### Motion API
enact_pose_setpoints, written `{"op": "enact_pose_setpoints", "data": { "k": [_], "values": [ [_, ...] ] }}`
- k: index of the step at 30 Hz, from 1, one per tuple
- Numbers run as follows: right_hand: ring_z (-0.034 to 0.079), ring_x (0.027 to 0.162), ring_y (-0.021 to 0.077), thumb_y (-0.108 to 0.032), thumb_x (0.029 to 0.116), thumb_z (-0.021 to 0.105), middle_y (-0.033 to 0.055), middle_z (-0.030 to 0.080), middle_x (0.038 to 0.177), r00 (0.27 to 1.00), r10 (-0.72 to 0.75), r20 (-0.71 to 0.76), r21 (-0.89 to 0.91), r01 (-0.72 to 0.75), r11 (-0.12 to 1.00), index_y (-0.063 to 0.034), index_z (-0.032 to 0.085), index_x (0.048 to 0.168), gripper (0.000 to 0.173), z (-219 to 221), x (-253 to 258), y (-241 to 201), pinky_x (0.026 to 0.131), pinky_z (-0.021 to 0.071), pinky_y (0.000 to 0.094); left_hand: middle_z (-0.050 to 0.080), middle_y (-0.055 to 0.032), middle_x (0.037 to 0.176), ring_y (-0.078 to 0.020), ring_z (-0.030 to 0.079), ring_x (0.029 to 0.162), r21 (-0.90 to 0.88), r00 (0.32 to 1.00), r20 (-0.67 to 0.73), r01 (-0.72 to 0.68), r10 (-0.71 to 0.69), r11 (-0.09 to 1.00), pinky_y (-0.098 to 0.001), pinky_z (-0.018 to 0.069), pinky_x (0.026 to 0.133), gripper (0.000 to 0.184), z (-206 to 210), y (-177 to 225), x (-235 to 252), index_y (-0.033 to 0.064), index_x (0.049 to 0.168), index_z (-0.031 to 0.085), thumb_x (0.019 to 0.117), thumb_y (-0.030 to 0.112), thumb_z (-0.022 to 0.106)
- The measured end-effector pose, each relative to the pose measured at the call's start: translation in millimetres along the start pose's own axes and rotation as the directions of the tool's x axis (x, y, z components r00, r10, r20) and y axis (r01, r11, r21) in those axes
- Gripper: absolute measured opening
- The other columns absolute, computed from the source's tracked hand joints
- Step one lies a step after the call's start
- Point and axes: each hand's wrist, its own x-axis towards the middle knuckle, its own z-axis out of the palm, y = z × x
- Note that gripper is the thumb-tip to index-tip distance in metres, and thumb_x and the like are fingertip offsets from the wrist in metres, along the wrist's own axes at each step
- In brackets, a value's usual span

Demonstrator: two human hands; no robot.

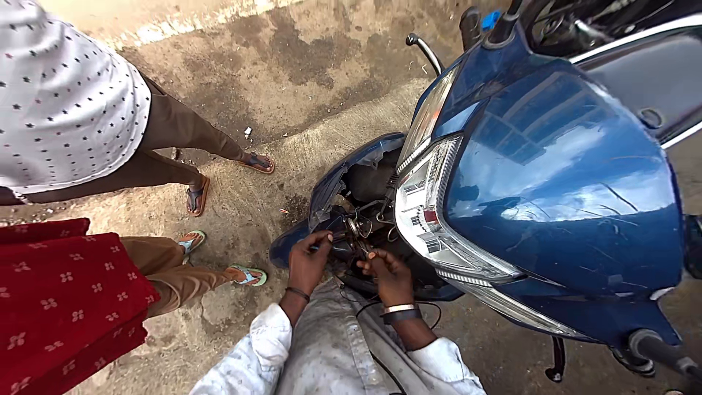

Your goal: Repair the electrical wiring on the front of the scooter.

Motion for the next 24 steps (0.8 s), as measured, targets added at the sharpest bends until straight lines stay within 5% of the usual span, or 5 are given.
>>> {"op": "enact_pose_setpoints", "data": {
  "k": [6, 10, 15, 20, 24],
  "values": [
    [0.071, 0.087, 0.0128, -0.004, 0.0922, 0.071, 0.0060, 0.074, 0.098, 0.985, -0.134, -0.107, -0.054, 0.129, 0.990, -0.0043, 0.076, 0.102, 0.011, 7, -17, 15, 0.080, 0.0613, 0.0325, 0.078, -0.0042, 0.099, -0.0144, 0.073, 0.093, -0.289, 0.933, 0.224, 0.340, -0.282, 0.895, -0.0362, 0.0584, 0.088, 0.020, 37, 40, -37, 0.0096, 0.107, 0.082, 0.0973, 0.025, 0.074],
    [0.068, 0.108, 0.0143, -0.010, 0.0958, 0.064, 0.0091, 0.070, 0.120, 0.941, -0.302, 0.154, -0.293, 0.335, 0.895, -0.0085, 0.079, 0.114, 0.024, -20, -21, 13, 0.094, 0.0585, 0.0322, 0.079, -0.0012, 0.100, -0.0110, 0.073, 0.090, -0.253, 0.973, 0.188, 0.183, -0.137, 0.950, -0.0332, 0.0595, 0.085, 0.017, 39, 38, -32, 0.0109, 0.107, 0.081, 0.1017, 0.019, 0.067],
    [0.073, 0.105, 0.0232, -0.014, 0.0982, 0.062, 0.0116, 0.070, 0.124, 0.550, -0.707, 0.445, -0.580, 0.778, 0.240, -0.0137, 0.073, 0.128, 0.032, -59, -9, 5, 0.085, 0.0632, 0.0403, 0.074, -0.0100, 0.097, -0.0264, 0.071, 0.095, 0.420, 0.865, 0.488, -0.348, 0.115, 0.838, -0.0502, 0.0560, 0.090, 0.020, 21, 41, -20, 0.0085, 0.106, 0.074, 0.1049, 0.017, 0.055],
    [0.075, 0.096, 0.0217, -0.016, 0.0977, 0.064, 0.0085, 0.075, 0.101, 0.313, -0.716, 0.624, -0.512, 0.856, -0.073, -0.0087, 0.078, 0.105, 0.017, -66, 10, -2, 0.084, 0.0628, 0.0346, 0.075, -0.0084, 0.102, -0.0267, 0.069, 0.104, 0.517, 0.788, 0.606, -0.493, 0.107, 0.700, -0.0483, 0.0489, 0.103, 0.021, 12, 59, -15, 0.0118, 0.112, 0.074, 0.1046, 0.017, 0.055],
    [0.074, 0.085, 0.0166, -0.018, 0.0961, 0.064, 0.0059, 0.075, 0.093, 0.511, -0.685, 0.520, -0.485, 0.836, 0.256, -0.0071, 0.079, 0.100, 0.019, -64, 4, 2, 0.077, 0.0629, 0.0335, 0.075, -0.0041, 0.104, -0.0223, 0.069, 0.107, 0.505, 0.755, 0.626, -0.584, 0.197, 0.636, -0.0456, 0.0479, 0.105, 0.019, 9, 60, -17, 0.0153, 0.110, 0.076, 0.1030, 0.019, 0.058]
  ]
}}
